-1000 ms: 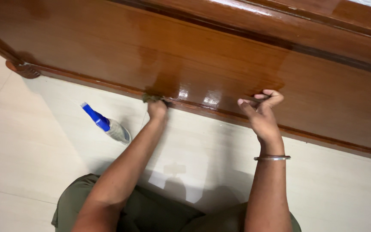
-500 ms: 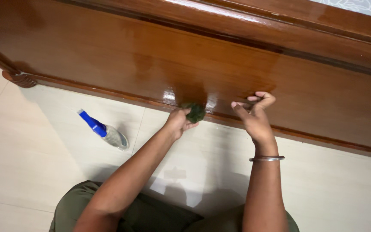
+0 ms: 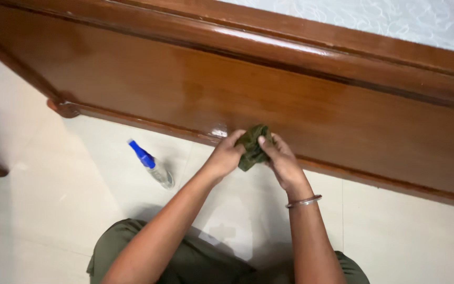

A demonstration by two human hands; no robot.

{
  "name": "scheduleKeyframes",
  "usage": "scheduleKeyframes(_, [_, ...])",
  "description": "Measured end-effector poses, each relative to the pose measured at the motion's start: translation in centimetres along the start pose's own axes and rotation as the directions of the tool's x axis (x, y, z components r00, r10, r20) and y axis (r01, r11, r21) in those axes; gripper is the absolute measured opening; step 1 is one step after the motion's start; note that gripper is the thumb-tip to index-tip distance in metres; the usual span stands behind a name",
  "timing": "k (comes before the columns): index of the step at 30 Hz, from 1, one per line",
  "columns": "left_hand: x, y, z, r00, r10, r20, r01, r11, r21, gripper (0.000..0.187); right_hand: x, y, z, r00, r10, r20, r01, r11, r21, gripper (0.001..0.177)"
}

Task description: The person cleans the wooden bed frame by spraying a cleaning solution and wiping with a green cloth. They repeatedly spray and wipe along the lower edge and side panels of the frame while sitting on the floor.

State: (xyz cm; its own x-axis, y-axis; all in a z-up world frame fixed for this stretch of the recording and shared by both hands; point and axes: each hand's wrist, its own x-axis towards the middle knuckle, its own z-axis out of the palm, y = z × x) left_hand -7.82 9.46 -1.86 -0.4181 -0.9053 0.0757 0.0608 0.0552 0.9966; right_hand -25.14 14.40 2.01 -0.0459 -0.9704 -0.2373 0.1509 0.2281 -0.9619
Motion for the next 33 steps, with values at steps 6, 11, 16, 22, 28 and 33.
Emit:
scheduleKeyframes(6, [-6.8, 3.8, -2.1, 0.987, -0.012, -0.16, 0.03, 0.994, 0.108, 0.044, -0.5, 0.6, 1.4, 0.981, -0.019, 0.194, 0.016, 1.0, 0.018, 0.023])
scheduleKeyframes(11, [-11.2, 3.2, -5.6, 0.794, 0.35, -0.497, -0.18, 0.916, 0.358, 0.042, 0.2, 2.2, 2.1, 0.951, -0.167, 0.258, 0.17, 0.985, 0.011, 0.021])
scheduleKeyframes(16, [-12.3, 3.7, -9.2, 0.34, 0.626, -0.702, 0.001, 0.746, 0.666, 0.053, -0.6, 1.9, 3.2, 0.902, -0.317, 0.292, 0.361, 0.926, -0.109, 0.019])
scheduleKeyframes(22, [-11.3, 2.1, -11.3, 0.535, 0.496, -0.684, 0.105, 0.764, 0.636, 0.101, -5.3, -2.7, 7.1, 0.855, -0.437, 0.278, 0.515, 0.78, -0.355, 0.015])
scheduleKeyframes(28, [-10.4, -1.2, -12.3, 0.615, 0.302, -0.729, 0.049, 0.907, 0.418, 0.056, -7.8, -9.7, 10.0, 0.642, -0.65, 0.406, 0.657, 0.194, -0.729, 0.028])
scheduleKeyframes(33, [-10.6, -0.7, -11.6, 0.597, 0.415, -0.687, -0.049, 0.873, 0.485, 0.048, -4.4, -16.7, 10.3, 0.533, -0.723, 0.439, 0.61, -0.031, -0.792, 0.025])
